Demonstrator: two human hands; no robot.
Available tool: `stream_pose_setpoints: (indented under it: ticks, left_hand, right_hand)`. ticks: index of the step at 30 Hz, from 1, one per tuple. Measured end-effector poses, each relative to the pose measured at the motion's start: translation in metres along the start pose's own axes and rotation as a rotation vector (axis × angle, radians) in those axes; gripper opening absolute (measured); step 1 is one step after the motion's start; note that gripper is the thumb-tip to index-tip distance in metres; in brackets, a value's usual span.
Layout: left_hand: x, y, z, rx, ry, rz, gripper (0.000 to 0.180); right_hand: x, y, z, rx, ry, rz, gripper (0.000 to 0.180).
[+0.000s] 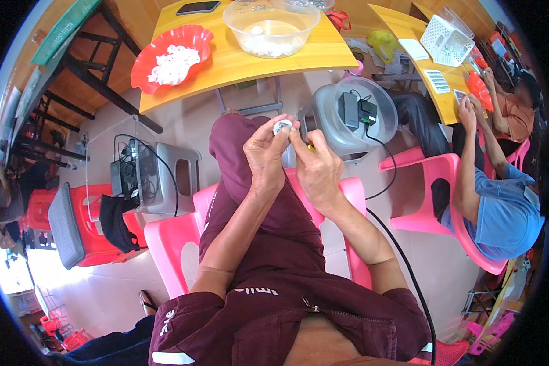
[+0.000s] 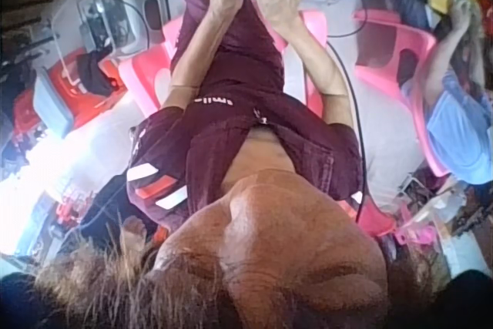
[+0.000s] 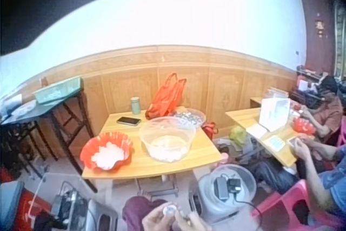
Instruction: Assembling small electronic components by hand and using a precision tool.
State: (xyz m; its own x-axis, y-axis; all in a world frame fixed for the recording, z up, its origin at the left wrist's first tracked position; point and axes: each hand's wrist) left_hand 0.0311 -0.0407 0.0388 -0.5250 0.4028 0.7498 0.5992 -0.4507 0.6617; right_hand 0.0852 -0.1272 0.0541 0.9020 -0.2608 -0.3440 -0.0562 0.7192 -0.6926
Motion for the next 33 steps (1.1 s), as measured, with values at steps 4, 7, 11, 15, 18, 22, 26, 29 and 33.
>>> stream_pose_setpoints:
  ticks: [4, 7, 11, 15, 18, 22, 26, 29, 33]
  left_hand:
    - [-0.002, -0.001, 0.002, -0.049, 0.018, 0.054, 0.028]
    - [-0.001, -0.001, 0.002, -0.074, -0.023, 0.065, 0.03]
    - [0.008, -0.008, 0.007, -0.055, -0.148, -0.094, 0.031]
    - [0.008, -0.007, 0.007, -0.073, -0.198, -0.136, 0.035]
    - [0.008, -0.006, 0.006, -0.078, -0.203, -0.136, 0.036]
    - [0.009, -0.005, 0.005, -0.081, -0.195, -0.136, 0.035]
    - [0.004, -0.006, 0.004, -0.082, -0.189, -0.15, 0.035]
    - [0.001, -0.004, 0.0, -0.055, -0.149, -0.074, 0.034]
    - [-0.006, -0.011, 0.004, -0.056, -0.12, 0.003, 0.033]
  right_hand:
    - [0.0, 0.0, 0.0, 0.005, 0.002, -0.035, 0.037]
    - [0.003, -0.003, 0.004, -0.023, 0.016, -0.047, 0.037]
    - [0.006, -0.008, 0.004, -0.06, 0.029, -0.059, 0.037]
    - [0.006, -0.011, 0.004, -0.074, 0.007, -0.077, 0.038]
    - [0.006, -0.009, 0.004, -0.082, 0.003, -0.084, 0.039]
    - [0.005, -0.008, 0.003, -0.076, 0.002, -0.109, 0.039]
    - [0.003, -0.008, 0.002, -0.087, 0.012, -0.117, 0.038]
    - [0.002, -0.007, 0.003, -0.101, 0.027, -0.138, 0.037]
    - [0.003, -0.005, 0.004, -0.141, 0.052, -0.125, 0.034]
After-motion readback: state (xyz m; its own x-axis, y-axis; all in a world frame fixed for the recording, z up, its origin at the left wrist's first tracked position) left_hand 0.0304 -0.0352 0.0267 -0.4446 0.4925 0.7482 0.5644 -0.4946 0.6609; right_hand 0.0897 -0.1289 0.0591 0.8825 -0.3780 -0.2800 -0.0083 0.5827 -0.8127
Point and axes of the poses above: each hand's wrist, its own z-axis towards the middle knuckle, its own y-axis out of the palm, x = y × z, and after that the axes turned 1 degree about -x, right-handed
